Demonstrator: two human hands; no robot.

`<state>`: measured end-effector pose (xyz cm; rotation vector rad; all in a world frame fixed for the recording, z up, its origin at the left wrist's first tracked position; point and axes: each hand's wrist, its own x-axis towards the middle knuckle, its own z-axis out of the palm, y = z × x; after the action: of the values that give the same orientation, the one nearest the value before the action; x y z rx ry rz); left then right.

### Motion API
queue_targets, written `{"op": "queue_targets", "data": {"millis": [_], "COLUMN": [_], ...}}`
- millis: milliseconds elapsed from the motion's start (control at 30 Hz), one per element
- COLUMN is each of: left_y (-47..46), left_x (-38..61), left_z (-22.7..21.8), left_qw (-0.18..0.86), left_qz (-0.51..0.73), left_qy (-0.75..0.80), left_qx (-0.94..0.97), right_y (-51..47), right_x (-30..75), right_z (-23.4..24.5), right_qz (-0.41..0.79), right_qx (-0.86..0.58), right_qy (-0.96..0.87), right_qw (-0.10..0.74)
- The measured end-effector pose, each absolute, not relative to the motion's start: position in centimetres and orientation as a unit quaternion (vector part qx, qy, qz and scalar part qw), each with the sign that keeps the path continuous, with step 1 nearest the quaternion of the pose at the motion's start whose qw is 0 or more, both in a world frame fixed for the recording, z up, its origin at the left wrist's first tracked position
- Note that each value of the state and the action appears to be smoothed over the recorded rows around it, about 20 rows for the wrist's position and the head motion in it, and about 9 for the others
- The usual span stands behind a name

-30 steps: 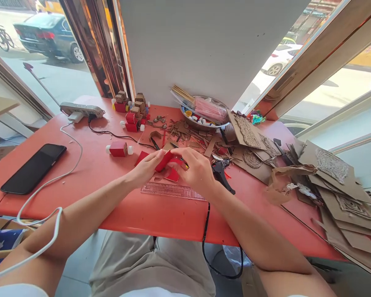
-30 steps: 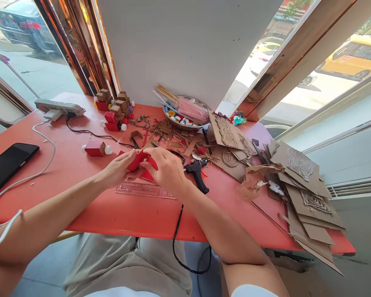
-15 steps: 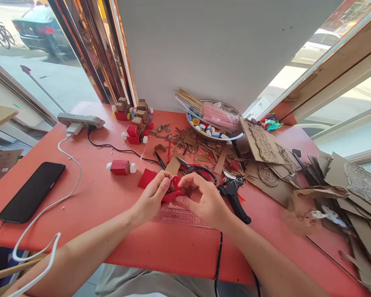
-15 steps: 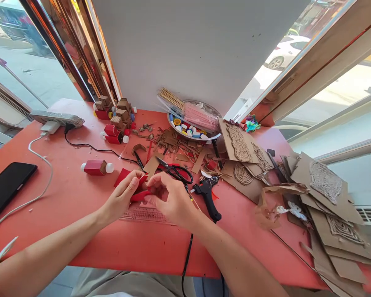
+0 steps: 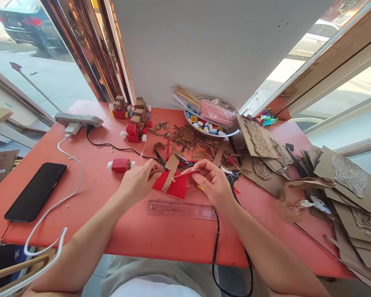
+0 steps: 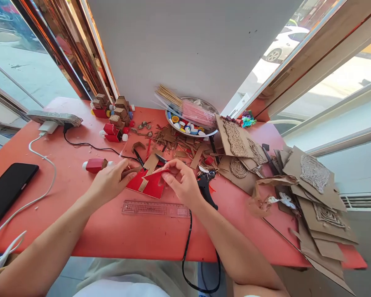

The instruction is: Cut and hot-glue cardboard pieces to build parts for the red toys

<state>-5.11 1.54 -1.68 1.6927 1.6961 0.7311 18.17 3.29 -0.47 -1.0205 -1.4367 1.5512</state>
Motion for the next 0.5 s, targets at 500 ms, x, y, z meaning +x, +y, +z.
{"op": "queue_targets", "data": {"millis": [500], "left_y": [-1.2], "left_x": [-8.5], "left_z": [-0.4], "left_qw": [0.232], "left_qz": [0.127], "left_qy": [0.719], "left_qx": [0.643], "right_y": [3.4], "right_x": [17.0], "right_z": [-0.7], "right_qz": [0.644], "right_qx": [-0.385], "right_qy": [-0.509], "right_qw": [0.422]}}
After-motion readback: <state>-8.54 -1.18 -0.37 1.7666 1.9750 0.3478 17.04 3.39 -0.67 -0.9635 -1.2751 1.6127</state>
